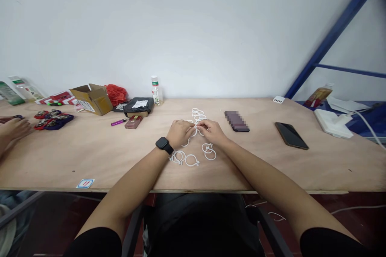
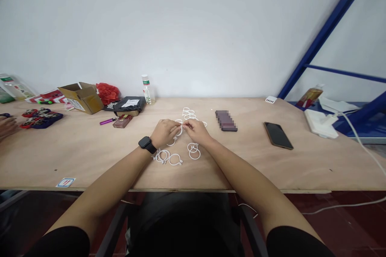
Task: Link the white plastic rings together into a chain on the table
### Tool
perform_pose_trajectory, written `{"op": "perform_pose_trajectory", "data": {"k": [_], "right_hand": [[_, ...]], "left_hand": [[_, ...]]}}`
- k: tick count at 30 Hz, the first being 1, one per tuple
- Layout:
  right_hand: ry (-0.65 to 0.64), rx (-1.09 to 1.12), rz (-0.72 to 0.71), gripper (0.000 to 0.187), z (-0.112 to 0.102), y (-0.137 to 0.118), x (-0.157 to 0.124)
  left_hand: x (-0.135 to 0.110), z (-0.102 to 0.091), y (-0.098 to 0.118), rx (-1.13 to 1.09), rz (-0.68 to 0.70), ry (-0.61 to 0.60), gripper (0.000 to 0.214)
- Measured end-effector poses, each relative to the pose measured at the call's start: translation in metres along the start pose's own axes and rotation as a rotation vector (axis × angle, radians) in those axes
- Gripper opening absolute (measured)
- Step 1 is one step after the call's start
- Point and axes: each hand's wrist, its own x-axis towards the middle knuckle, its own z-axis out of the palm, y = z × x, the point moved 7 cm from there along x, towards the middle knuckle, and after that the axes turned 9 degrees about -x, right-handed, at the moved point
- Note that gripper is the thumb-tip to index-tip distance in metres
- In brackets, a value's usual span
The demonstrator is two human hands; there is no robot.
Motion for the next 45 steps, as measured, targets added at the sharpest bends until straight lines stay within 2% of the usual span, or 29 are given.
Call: {"op": "perform_pose_trajectory", "data": {"k": [3,6,8,12,14,18,20,30,39,45], "right_hand": [[0.064,-0.068,0.02,0.014,-0.006,0.016,0.002],[0.126,-0.154,0.089,0.016,-0.011,0.037,0.004],[0.107,-0.22,0.111,0.02,-0.011,0.046,0.005],[0.077,-0.242,0.062,0.021,-0.009,0.04,0.005],[0.053,-0.205,0.008,0.019,-0.006,0.029,0.003],[-0.112,-0.095,-0.09,0.019,0.01,0.008,-0.001],[-0.153,-0.043,-0.105,0.02,0.015,0.002,-0.002],[-0.113,0.066,0.005,0.01,0.015,0.005,-0.004],[-0.096,0.198,0.075,0.008,0.019,0.005,-0.005],[-0.024,0.089,0.042,0.008,0.01,0.003,-0.001]], "left_hand": [[-0.001,-0.001,-0.014,-0.03,-0.056,-0.009,0.03],[-0.005,0.008,-0.025,-0.039,-0.028,-0.148,0.021],[-0.007,0.014,-0.031,-0.051,-0.029,-0.224,0.02],[-0.008,0.022,-0.031,-0.058,-0.014,-0.29,0.013],[-0.007,0.02,-0.028,-0.067,0.012,-0.254,0.013],[-0.003,0.008,-0.022,-0.129,0.039,-0.096,0.013],[-0.002,0.004,-0.02,-0.171,0.052,-0.043,0.013],[-0.004,0.005,-0.005,-0.3,0.153,-0.056,0.016],[-0.002,0.0,-0.003,-0.307,0.187,0.043,0.019],[-0.001,0.0,-0.003,-0.223,0.182,0.059,0.018]]}}
